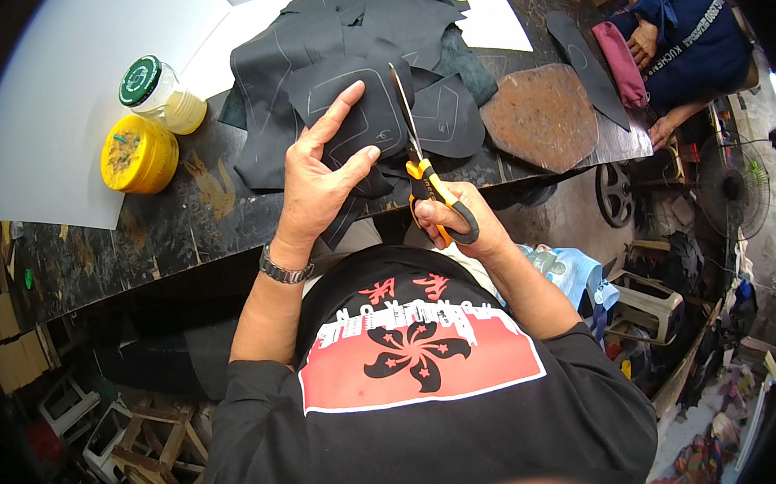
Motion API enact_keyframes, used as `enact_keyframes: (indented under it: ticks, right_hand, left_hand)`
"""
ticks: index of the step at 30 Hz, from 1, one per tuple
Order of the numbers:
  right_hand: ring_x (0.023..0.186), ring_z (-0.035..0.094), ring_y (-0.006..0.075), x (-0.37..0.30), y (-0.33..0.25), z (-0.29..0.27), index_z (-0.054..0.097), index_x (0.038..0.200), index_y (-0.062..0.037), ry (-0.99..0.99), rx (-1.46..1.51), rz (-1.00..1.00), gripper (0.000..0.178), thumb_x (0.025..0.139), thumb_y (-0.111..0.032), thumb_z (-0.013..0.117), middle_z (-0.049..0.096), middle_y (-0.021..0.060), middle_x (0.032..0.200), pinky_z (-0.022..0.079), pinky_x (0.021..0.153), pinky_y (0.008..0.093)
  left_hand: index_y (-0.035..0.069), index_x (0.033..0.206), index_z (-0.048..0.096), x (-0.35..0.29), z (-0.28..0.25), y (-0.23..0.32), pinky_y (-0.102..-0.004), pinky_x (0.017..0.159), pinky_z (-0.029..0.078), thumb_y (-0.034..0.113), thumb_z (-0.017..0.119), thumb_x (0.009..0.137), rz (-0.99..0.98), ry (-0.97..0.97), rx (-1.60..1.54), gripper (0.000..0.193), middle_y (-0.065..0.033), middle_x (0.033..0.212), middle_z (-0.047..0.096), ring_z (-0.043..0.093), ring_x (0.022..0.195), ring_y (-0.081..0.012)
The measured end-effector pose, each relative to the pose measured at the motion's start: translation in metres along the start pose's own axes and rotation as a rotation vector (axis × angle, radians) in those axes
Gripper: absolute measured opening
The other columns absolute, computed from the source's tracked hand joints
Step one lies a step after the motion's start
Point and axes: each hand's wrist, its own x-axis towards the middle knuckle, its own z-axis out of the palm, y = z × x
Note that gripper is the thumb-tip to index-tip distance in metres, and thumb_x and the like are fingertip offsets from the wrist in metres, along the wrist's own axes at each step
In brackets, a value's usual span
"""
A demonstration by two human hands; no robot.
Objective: The person uses shears to cut a dark fabric laid on a work table, following white chalk outlines. They rotate and reposition the fabric to cut along curved and straight edges, separating pattern pieces from the main sheet.
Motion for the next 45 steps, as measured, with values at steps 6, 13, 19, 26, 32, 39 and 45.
enact_keyframes:
  ticks: [6, 13, 19, 26, 32, 39, 45]
  right_hand:
    - [0.043, 0.047, 0.0054, 0.0, 0.003, 0.001, 0.062, 0.081, -0.0029, 0.018, -0.042, -0.022, 0.029, 0.083, -0.028, 0.077, 0.052, -0.0014, 0.059, 0.038, 0.039, 0.0194]
    - [0.041, 0.048, 0.0076, -0.003, 0.0, 0.001, 0.058, 0.077, -0.0021, 0.026, -0.099, 0.004, 0.026, 0.084, -0.023, 0.073, 0.053, 0.0025, 0.059, 0.036, 0.038, 0.0198]
    - [0.044, 0.05, 0.0068, -0.002, -0.007, 0.003, 0.063, 0.08, -0.0014, -0.018, -0.076, 0.041, 0.031, 0.082, -0.029, 0.077, 0.054, 0.0004, 0.059, 0.04, 0.041, 0.0203]
    - [0.049, 0.05, 0.0072, 0.005, -0.014, -0.001, 0.062, 0.085, -0.0026, 0.008, -0.037, 0.009, 0.034, 0.082, -0.033, 0.076, 0.054, 0.0003, 0.065, 0.043, 0.043, 0.0205]
    - [0.045, 0.049, 0.0072, 0.003, -0.006, -0.001, 0.061, 0.08, -0.0023, 0.021, -0.062, -0.021, 0.034, 0.083, -0.033, 0.076, 0.053, 0.0003, 0.061, 0.041, 0.041, 0.0205]
    - [0.043, 0.05, 0.0074, 0.001, -0.008, -0.001, 0.062, 0.08, -0.0024, 0.024, -0.096, 0.006, 0.035, 0.083, -0.034, 0.076, 0.053, 0.0001, 0.06, 0.041, 0.041, 0.0205]
    - [0.053, 0.054, 0.01, 0.004, -0.016, -0.002, 0.059, 0.087, -0.0014, 0.02, -0.081, 0.016, 0.036, 0.084, -0.035, 0.071, 0.056, 0.004, 0.069, 0.044, 0.048, 0.0214]
  left_hand:
    - [0.002, 0.137, 0.051, 0.001, -0.001, 0.001, -0.0283, 0.105, 0.038, -0.001, 0.071, 0.078, -0.018, -0.033, 0.002, 0.063, -0.0101, 0.136, 0.055, 0.052, 0.12, -0.0144]
    - [0.002, 0.135, 0.053, 0.001, -0.001, 0.0, -0.0283, 0.105, 0.038, 0.0, 0.072, 0.079, -0.017, -0.018, 0.021, 0.06, -0.0103, 0.134, 0.056, 0.052, 0.12, -0.0142]
    - [0.002, 0.13, 0.058, 0.001, 0.004, -0.003, -0.0279, 0.101, 0.041, 0.001, 0.073, 0.08, -0.107, 0.065, -0.144, 0.052, -0.0099, 0.127, 0.061, 0.055, 0.115, -0.0135]
    - [0.004, 0.13, 0.059, -0.004, 0.009, -0.002, -0.0263, 0.096, 0.044, 0.0, 0.074, 0.08, 0.01, 0.07, -0.009, 0.053, -0.0094, 0.121, 0.063, 0.057, 0.108, -0.0127]
    - [0.005, 0.131, 0.058, -0.005, 0.006, -0.004, -0.0268, 0.097, 0.043, 0.001, 0.074, 0.079, 0.007, 0.071, -0.009, 0.055, -0.0096, 0.12, 0.063, 0.057, 0.108, -0.0133]
    - [0.005, 0.131, 0.058, -0.004, 0.006, -0.007, -0.0271, 0.099, 0.042, 0.001, 0.074, 0.079, 0.013, 0.059, 0.003, 0.055, -0.0105, 0.121, 0.063, 0.057, 0.11, -0.0138]
    - [0.006, 0.132, 0.058, -0.008, 0.008, -0.003, -0.0283, 0.1, 0.042, 0.001, 0.074, 0.078, -0.002, 0.007, 0.003, 0.056, -0.0117, 0.124, 0.062, 0.057, 0.111, -0.0154]
